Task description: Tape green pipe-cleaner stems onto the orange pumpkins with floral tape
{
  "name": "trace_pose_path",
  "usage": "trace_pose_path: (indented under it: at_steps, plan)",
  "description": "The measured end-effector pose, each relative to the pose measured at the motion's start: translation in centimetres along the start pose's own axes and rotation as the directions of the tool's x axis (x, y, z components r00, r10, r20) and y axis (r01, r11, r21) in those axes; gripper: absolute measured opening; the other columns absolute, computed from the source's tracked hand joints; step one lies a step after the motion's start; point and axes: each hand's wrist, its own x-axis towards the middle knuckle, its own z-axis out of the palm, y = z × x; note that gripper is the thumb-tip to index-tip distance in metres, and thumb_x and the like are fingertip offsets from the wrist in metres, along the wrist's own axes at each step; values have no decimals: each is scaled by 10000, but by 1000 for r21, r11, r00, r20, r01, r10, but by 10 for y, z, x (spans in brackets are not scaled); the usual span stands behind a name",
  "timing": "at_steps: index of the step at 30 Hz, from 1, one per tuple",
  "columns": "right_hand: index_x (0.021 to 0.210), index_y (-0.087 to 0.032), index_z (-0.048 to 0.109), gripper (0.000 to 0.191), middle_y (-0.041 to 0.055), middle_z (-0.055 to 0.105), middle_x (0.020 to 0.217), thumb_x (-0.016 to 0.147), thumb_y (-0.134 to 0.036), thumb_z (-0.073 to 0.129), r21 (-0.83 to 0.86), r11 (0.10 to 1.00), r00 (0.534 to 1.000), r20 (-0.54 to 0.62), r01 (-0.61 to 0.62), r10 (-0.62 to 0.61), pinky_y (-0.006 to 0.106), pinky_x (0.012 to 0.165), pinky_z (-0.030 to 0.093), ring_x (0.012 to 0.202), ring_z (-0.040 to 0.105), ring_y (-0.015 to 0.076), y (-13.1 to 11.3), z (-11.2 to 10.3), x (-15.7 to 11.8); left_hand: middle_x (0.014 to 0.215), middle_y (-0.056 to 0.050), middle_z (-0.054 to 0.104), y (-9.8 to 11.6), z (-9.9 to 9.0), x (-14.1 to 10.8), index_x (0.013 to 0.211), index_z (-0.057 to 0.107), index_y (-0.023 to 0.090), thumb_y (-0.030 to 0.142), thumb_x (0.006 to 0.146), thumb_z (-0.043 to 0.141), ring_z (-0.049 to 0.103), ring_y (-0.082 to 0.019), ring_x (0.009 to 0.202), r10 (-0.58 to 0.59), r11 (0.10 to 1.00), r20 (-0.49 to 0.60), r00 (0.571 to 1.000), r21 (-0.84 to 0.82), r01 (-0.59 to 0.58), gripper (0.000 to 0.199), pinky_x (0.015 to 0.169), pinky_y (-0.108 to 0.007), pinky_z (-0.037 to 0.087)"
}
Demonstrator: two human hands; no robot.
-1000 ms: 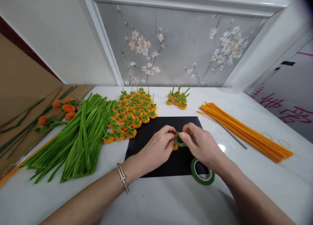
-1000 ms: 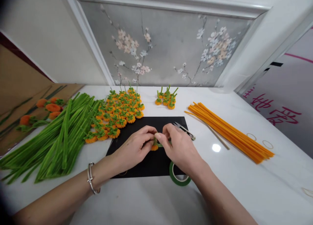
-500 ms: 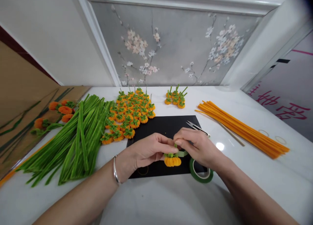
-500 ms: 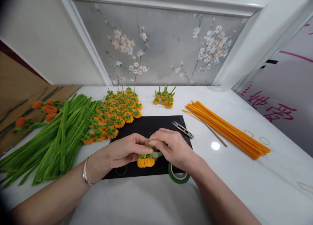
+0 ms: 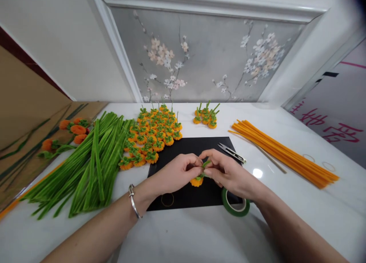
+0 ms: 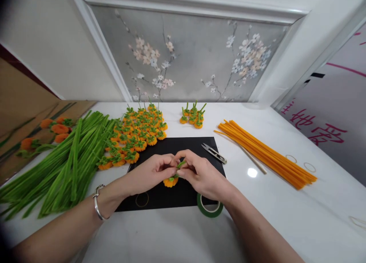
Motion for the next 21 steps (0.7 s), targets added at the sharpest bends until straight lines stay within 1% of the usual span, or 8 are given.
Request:
trace_pose_path:
  at_steps: [4,7,10,13,16,18,19,21]
  plan:
    - [1099,-253,481,220,-62,474,676,883,-219,493,45,999,1000,-17,-12,13,183,473,363,519,436,68,0,1,1,811,-7,523,-3,1,0,675,584,146,182,845,463,487,-97,675,122,978,-51,991,179,-111,212,612,-224,380]
    - [1095,-239,468,218,-70,469,655,880,-242,502,124,991,998,-31,-56,60,189,452,369,473,438,62,-1,3,1,879,-18,549,-4,3,-1,677,591,153,161,861,441,505,-102,713,179,956,-100,979,253,-149,237,636,-231,388]
    - [1072,-216,461,214,-78,462,634,873,-268,517,202,976,995,-45,-80,90,193,442,371,443,431,56,-4,4,2,937,-23,548,-4,5,-1,677,589,153,176,868,455,516,-103,740,192,957,-176,966,251,-145,235,639,-231,394]
    - [1035,-203,458,210,-77,471,641,866,-303,533,240,968,993,-67,-76,94,191,439,368,437,430,52,-6,4,3,995,-24,537,-6,7,0,708,596,156,207,864,488,523,-98,733,172,971,-243,955,204,-123,196,616,-230,397]
    - [992,-199,460,216,-71,486,646,856,-338,552,209,973,990,-86,-95,116,195,451,384,455,454,61,-6,3,2,1039,-24,520,-7,7,1,726,594,160,210,858,503,530,-96,736,161,973,-265,951,204,-108,168,624,-237,405]
    - [980,-198,461,218,-62,498,640,867,-372,529,162,980,990,-68,-115,127,206,473,407,484,490,80,-6,2,1,1058,-30,511,-7,6,1,721,585,158,174,856,495,546,-110,798,177,962,-268,947,250,-109,163,687,-251,419]
    - [968,-196,468,216,-55,505,641,879,-390,504,114,987,990,-67,-114,122,212,484,409,501,502,89,-6,1,1,1061,-36,508,-7,6,1,717,579,156,152,854,489,552,-122,848,188,955,-266,945,275,-113,164,725,-259,422]
    - [909,-194,494,224,-46,495,625,903,-413,451,-45,995,990,-107,-92,87,218,487,384,514,489,99,-6,-1,0,1051,-50,507,-6,7,0,709,564,154,114,851,473,543,-150,965,214,943,-255,943,306,-132,173,784,-270,423]
